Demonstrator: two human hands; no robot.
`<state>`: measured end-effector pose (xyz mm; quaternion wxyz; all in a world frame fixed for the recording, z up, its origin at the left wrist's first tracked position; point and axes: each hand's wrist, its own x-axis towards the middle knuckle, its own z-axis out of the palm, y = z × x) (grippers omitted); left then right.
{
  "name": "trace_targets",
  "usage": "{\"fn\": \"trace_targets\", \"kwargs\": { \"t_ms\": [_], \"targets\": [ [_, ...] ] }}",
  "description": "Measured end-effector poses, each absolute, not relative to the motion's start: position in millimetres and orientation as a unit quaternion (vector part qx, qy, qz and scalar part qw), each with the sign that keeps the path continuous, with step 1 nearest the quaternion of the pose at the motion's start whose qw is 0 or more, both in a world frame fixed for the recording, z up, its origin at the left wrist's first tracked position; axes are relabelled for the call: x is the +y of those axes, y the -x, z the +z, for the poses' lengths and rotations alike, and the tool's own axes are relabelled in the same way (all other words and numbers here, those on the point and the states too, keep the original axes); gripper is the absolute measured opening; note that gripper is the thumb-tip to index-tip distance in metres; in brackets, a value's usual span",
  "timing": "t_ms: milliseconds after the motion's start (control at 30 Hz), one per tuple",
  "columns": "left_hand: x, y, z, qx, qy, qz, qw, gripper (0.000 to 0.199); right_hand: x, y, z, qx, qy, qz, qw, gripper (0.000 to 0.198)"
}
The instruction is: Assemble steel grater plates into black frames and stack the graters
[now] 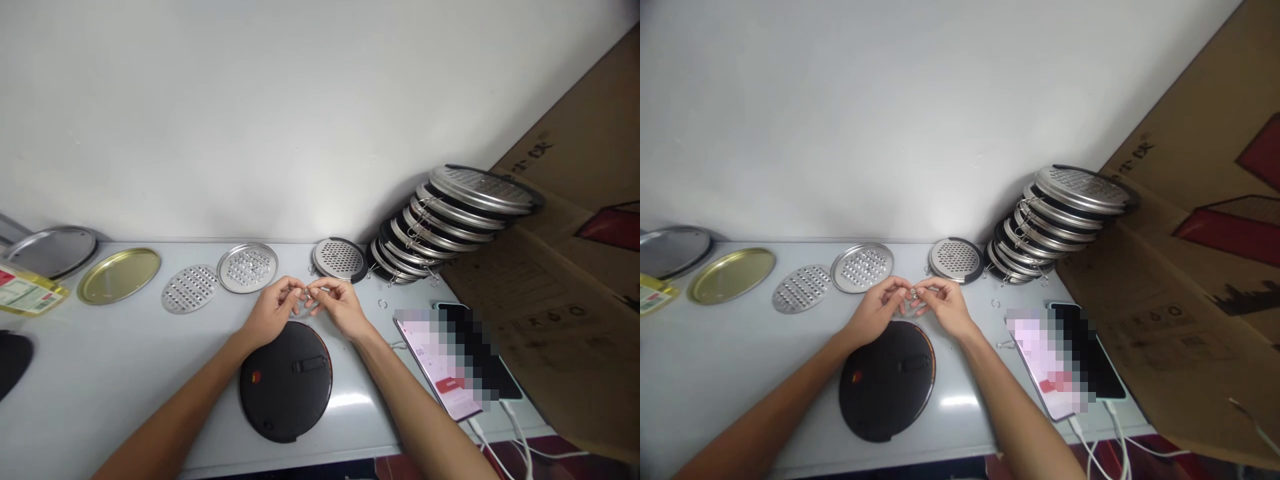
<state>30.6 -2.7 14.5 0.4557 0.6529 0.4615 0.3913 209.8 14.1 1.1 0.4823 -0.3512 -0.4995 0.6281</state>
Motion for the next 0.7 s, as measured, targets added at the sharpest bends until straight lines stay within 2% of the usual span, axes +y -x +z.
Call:
{"fn": "trace_targets", "kwargs": {
  "t_ms": [133,400,700],
  "targets": [
    [-3,-32,13,0.492,-0.65,0.396,0.422,0.027,14,-207,0,-0.504,0.389,0.566,0.524,0.022],
    [-4,-33,12,0.522,-0.678,0.393,0.337,0.02,0,-195,4,-0.58,0.413,0.465,0.526,0.015],
    [-3,-28,17,0.459,-0.745,0.396,0.28,0.009,-1,-199,7,-0.602,0.453,0.372,0.543,0.014]
  ]
}}
